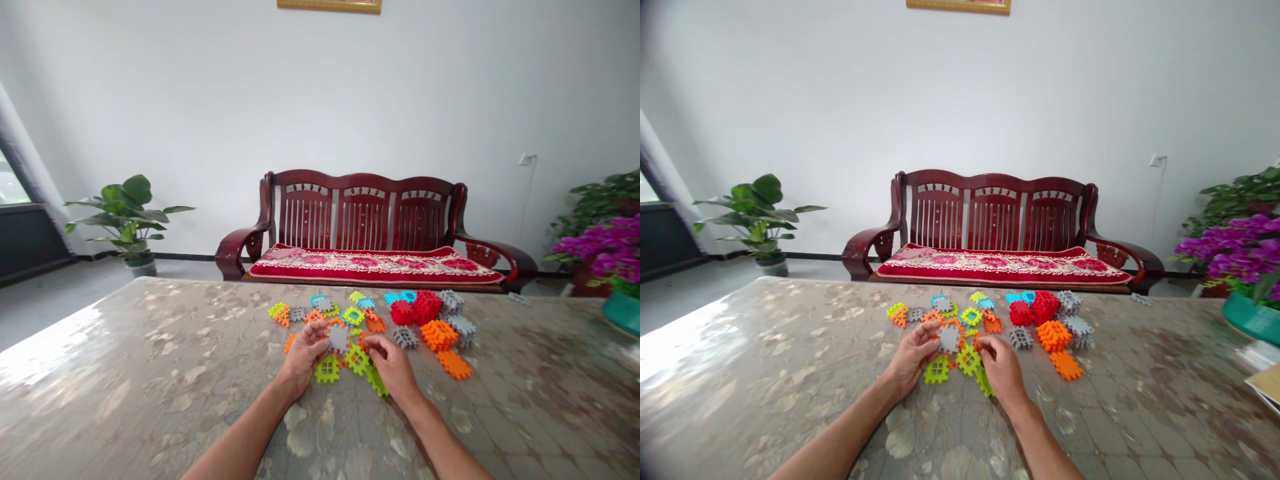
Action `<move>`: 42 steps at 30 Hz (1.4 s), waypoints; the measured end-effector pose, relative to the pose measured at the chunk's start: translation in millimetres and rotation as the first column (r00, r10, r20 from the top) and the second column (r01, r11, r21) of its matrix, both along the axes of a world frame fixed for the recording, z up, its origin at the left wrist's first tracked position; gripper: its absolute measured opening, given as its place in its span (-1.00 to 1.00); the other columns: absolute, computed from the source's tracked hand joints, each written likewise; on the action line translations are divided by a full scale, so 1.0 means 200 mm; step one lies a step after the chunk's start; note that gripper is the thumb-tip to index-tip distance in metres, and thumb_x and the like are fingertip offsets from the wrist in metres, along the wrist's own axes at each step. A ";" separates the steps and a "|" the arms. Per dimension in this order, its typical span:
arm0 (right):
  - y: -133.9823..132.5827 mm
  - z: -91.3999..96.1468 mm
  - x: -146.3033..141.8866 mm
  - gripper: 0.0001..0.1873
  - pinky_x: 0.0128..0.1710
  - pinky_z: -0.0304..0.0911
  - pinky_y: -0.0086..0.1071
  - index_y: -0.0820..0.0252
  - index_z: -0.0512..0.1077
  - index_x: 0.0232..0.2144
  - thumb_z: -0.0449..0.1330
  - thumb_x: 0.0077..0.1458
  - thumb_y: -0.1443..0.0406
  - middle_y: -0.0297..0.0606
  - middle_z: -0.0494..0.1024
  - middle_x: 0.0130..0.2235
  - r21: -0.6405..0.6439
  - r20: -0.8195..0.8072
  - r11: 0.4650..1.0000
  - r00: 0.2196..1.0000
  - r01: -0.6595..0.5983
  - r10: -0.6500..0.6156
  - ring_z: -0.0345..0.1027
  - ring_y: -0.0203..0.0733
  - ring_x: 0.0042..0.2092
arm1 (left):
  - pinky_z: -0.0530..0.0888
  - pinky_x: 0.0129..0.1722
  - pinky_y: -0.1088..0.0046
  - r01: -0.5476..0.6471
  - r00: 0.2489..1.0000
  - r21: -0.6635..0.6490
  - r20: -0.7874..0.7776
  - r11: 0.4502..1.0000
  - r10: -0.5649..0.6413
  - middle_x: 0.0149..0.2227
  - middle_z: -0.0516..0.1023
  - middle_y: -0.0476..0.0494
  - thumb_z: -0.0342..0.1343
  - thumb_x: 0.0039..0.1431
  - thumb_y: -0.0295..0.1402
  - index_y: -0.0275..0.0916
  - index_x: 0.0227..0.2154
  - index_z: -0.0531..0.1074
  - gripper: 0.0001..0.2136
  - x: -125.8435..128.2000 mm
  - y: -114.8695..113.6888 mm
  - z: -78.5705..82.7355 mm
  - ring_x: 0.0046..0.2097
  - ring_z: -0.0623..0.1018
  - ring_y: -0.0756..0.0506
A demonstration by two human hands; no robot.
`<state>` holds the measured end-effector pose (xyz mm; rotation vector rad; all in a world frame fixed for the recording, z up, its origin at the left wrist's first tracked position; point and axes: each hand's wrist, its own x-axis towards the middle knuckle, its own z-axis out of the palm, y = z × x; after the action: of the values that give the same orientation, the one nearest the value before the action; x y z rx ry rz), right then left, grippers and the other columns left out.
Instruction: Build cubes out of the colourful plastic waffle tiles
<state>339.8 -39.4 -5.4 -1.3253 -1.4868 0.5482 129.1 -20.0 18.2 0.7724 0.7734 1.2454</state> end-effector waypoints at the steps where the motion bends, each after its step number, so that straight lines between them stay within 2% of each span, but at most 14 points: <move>1: 0.00 0.00 0.00 -0.75 -0.10 0.39 -0.20 0.10 0.55 -0.31 0.11 -0.03 0.31 -0.24 0.63 -0.24 -0.002 0.007 1.000 1.000 -0.002 0.002 0.49 -0.09 -0.18 | 0.49 -0.35 0.59 0.004 1.000 -0.002 -0.001 1.000 -0.004 -0.34 0.54 0.01 0.43 -0.30 -0.41 -0.24 -0.21 0.41 -0.51 0.00 0.00 0.00 -0.37 0.56 0.06; 6: -0.03 0.03 -0.01 -0.73 -0.06 0.36 -0.23 0.11 0.52 -0.21 0.13 0.01 0.29 -0.23 0.61 -0.17 0.027 0.067 0.999 0.998 -0.017 0.016 0.48 -0.11 -0.12 | 0.46 -0.41 0.62 0.009 1.000 -0.016 -0.016 1.000 -0.010 -0.38 0.49 0.07 0.42 -0.32 -0.43 -0.25 -0.27 0.41 -0.54 0.01 -0.02 0.03 -0.43 0.52 0.10; 12: -0.10 0.09 -0.05 -0.67 0.02 0.27 -0.18 0.06 0.46 -0.10 0.20 0.04 0.23 -0.22 0.57 -0.10 0.185 0.324 0.982 0.946 -0.028 -0.033 0.41 -0.08 -0.04 | 0.44 -0.43 0.66 0.034 0.999 -0.021 -0.004 0.999 -0.034 -0.42 0.44 0.12 0.40 -0.32 -0.45 -0.23 -0.32 0.39 -0.58 0.04 -0.06 0.06 -0.45 0.48 0.13; 15: -0.13 0.11 -0.08 -0.54 0.02 0.26 -0.15 0.05 0.41 0.00 0.27 0.00 0.20 -0.21 0.55 -0.06 0.238 0.401 0.969 0.915 -0.059 -0.043 0.39 -0.05 -0.03 | 0.45 -0.39 0.64 0.066 0.998 -0.025 0.006 0.998 -0.066 -0.41 0.46 0.11 0.39 -0.31 -0.48 -0.22 -0.30 0.39 -0.58 0.06 -0.09 0.07 -0.42 0.50 0.11; 18: -0.14 0.11 -0.09 -0.40 0.02 0.27 -0.12 0.04 0.34 0.09 0.30 -0.04 0.18 -0.18 0.52 -0.02 0.256 0.426 0.965 0.903 -0.062 -0.055 0.38 -0.01 -0.01 | 0.47 -0.34 0.58 0.108 0.994 -0.023 0.004 0.994 -0.108 -0.40 0.50 0.07 0.38 -0.30 -0.47 -0.22 -0.30 0.38 -0.58 0.09 -0.11 0.07 -0.38 0.53 0.06; 23: -0.15 0.12 -0.11 -0.32 0.03 0.26 -0.10 0.06 0.30 0.13 0.34 -0.07 0.15 -0.15 0.50 0.00 0.251 0.448 0.966 0.892 -0.066 -0.056 0.37 0.01 0.01 | 0.46 -0.29 0.52 0.160 0.987 0.014 -0.023 0.987 -0.159 -0.34 0.54 0.01 0.34 -0.26 -0.49 -0.22 -0.28 0.36 -0.60 0.11 -0.13 0.05 -0.33 0.54 0.01; 29: -0.14 0.11 -0.13 -0.40 0.06 0.27 -0.11 0.06 0.30 0.11 0.29 0.00 0.22 -0.15 0.48 0.02 0.278 0.434 0.959 0.897 -0.049 -0.080 0.35 -0.01 0.04 | 0.44 -0.25 0.54 0.223 0.974 0.081 -0.056 0.971 -0.219 -0.27 0.55 -0.01 0.30 -0.21 -0.54 -0.24 -0.25 0.41 -0.63 0.12 -0.13 0.04 -0.30 0.52 0.03; 35: -0.14 0.11 -0.11 -0.40 0.05 0.30 -0.18 0.08 0.31 0.13 0.25 0.00 0.33 -0.15 0.49 0.00 0.327 0.427 0.944 0.897 -0.034 -0.115 0.35 -0.05 0.03 | 0.44 -0.21 0.51 0.248 0.967 0.104 -0.086 0.963 -0.240 -0.24 0.54 -0.06 0.35 -0.23 -0.47 -0.23 -0.24 0.41 -0.60 0.11 -0.13 0.06 -0.25 0.55 0.00; 38: -0.09 0.11 0.01 -0.43 0.03 0.29 -0.17 0.12 0.32 0.13 0.24 0.04 0.24 -0.11 0.51 -0.02 0.365 0.436 0.930 0.877 0.030 -0.200 0.37 -0.04 0.00 | 0.47 -0.22 0.47 0.170 0.972 0.175 -0.194 0.970 -0.135 -0.27 0.53 -0.04 0.33 -0.15 -0.37 -0.22 -0.23 0.41 -0.64 0.10 -0.11 0.05 -0.29 0.56 -0.01; 40: -0.04 0.13 0.15 -0.44 -0.01 0.31 -0.16 0.18 0.34 0.11 0.21 0.07 0.15 -0.06 0.53 -0.05 0.396 0.386 0.904 0.864 0.161 -0.323 0.40 -0.03 -0.05 | 0.47 -0.23 0.45 0.055 0.955 0.268 -0.296 0.962 0.028 -0.32 0.52 -0.03 0.27 -0.08 -0.33 -0.23 -0.29 0.42 -0.74 0.08 -0.09 0.03 -0.31 0.57 -0.02; 42: 0.01 0.15 0.32 -0.42 -0.04 0.30 -0.13 0.24 0.36 0.09 0.16 0.07 0.07 -0.01 0.54 -0.05 0.421 0.293 0.835 0.818 0.355 -0.496 0.41 -0.01 -0.09 | 0.48 -0.23 0.44 -0.057 0.905 0.369 -0.373 0.928 0.204 -0.34 0.53 -0.04 0.19 -0.02 -0.31 -0.23 -0.34 0.42 -0.82 0.06 -0.07 0.00 -0.30 0.58 -0.04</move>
<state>403.4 -38.1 24.4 -1.4754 -1.4378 -0.2930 141.7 -33.9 18.1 1.3199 0.9639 1.3849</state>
